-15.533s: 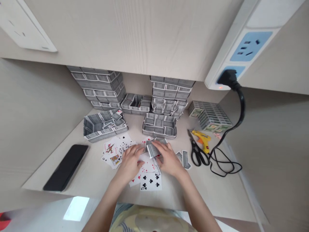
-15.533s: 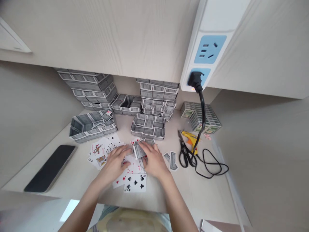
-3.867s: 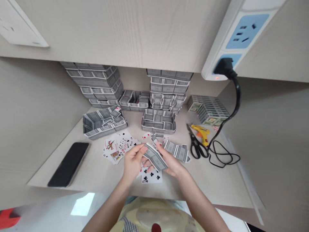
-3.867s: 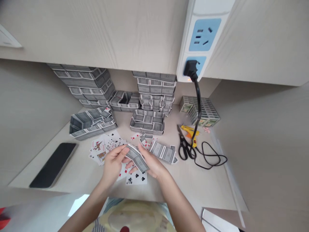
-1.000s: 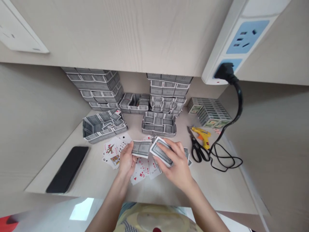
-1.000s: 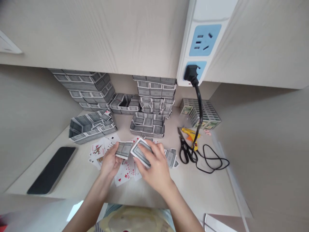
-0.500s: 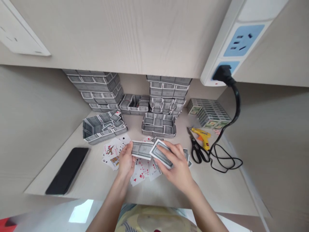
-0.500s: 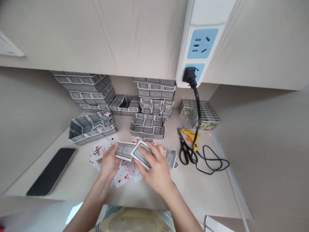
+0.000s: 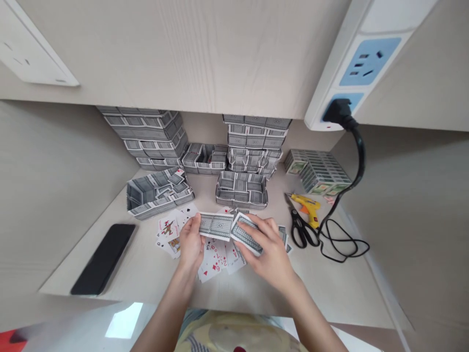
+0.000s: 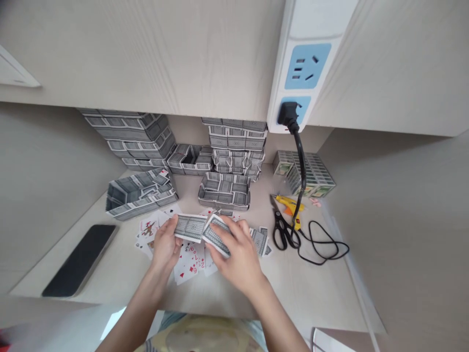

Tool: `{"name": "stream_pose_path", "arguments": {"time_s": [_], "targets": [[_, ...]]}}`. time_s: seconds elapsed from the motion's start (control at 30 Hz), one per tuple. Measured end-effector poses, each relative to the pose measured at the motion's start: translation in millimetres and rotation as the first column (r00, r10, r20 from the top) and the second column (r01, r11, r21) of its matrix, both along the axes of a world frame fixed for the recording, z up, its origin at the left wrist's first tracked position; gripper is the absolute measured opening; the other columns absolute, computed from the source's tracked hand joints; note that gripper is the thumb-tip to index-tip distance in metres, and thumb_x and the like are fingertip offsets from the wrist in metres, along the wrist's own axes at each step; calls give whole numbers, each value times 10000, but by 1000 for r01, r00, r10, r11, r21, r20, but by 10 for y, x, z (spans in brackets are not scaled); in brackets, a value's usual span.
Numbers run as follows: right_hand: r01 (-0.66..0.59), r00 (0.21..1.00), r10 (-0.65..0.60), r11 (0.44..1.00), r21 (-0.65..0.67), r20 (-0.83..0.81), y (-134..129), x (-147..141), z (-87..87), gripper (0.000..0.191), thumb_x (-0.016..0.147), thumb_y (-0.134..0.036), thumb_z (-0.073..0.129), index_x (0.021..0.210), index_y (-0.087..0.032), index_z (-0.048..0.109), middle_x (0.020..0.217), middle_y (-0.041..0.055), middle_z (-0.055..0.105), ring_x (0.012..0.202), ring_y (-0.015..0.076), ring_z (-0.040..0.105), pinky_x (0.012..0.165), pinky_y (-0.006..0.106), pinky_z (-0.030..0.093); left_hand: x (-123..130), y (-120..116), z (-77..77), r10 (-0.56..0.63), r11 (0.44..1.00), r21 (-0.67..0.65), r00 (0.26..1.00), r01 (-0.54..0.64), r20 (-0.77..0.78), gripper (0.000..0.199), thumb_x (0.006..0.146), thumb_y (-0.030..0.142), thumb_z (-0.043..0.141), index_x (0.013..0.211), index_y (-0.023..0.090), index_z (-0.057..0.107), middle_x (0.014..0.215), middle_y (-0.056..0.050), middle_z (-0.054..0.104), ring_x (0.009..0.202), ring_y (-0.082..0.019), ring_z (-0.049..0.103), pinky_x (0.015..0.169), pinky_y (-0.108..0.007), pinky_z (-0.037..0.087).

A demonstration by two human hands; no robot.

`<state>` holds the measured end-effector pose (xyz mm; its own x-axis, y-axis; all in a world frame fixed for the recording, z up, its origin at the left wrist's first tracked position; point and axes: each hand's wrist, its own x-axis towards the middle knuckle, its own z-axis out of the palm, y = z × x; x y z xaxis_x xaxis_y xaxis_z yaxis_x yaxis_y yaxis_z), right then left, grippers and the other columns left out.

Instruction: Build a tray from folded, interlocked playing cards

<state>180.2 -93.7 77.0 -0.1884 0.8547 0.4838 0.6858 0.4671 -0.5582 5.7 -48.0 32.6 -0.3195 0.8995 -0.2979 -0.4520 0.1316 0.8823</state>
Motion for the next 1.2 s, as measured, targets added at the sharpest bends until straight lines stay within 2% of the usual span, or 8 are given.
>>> {"name": "stream_pose_path", "arguments": {"time_s": [0.17, 0.4, 0.63, 0.83, 1.0, 1.2], "targets": [[-95, 996, 95, 993, -72, -2, -3, 39, 4, 430, 772, -260, 560, 1198, -250, 499, 1208, 70, 521, 974, 233, 489, 842, 421, 433, -6, 23, -20, 60, 997, 46, 989, -55, -135, 311, 675, 412, 612, 589, 145, 478, 397, 94, 375, 280, -18, 273, 278, -148, 191], [-171, 985, 167, 974, -146, -40, 5, 88, 3, 476, 749, -226, 575, 1210, -238, 457, 1232, 72, 507, 1027, 235, 470, 867, 422, 420, -33, 39, -26, 66, 996, 77, 961, -47, -269, 323, 705, 436, 578, 590, 154, 471, 417, 86, 374, 292, -34, 290, 271, -155, 219], [-202, 978, 193, 970, -138, -76, 1, 121, 0, 523, 742, -224, 579, 1243, -238, 429, 1230, 82, 510, 1002, 231, 485, 852, 422, 424, -73, 8, 64, -14, 999, 37, 932, 30, -361, 341, 713, 475, 561, 610, 159, 483, 399, 82, 364, 288, -48, 311, 280, -162, 233], [-261, 965, 249, 946, -191, -84, -27, 151, 5, 480, 753, -237, 571, 1221, -238, 464, 1223, 81, 514, 1049, 233, 455, 871, 416, 413, -116, -33, 158, -49, 995, 56, 915, 78, -401, 321, 720, 463, 565, 649, 151, 534, 415, 71, 394, 299, -47, 328, 292, -162, 241], [-241, 966, 212, 942, -234, -145, -39, 160, -35, 590, 745, -242, 583, 1292, -219, 362, 1205, 91, 509, 1035, 223, 446, 864, 394, 418, -99, -45, 186, -56, 995, 44, 899, 84, -435, 330, 730, 477, 548, 666, 154, 530, 445, 64, 408, 312, -49, 331, 294, -166, 254], [-244, 966, 223, 954, -175, -132, -27, 157, -74, 581, 752, -282, 584, 1286, -220, 363, 1214, 101, 504, 1076, 242, 451, 934, 445, 346, -116, -38, 211, -107, 991, 22, 885, 131, -452, 327, 735, 471, 547, 666, 151, 552, 402, 63, 401, 299, -51, 329, 293, -169, 241]]}}
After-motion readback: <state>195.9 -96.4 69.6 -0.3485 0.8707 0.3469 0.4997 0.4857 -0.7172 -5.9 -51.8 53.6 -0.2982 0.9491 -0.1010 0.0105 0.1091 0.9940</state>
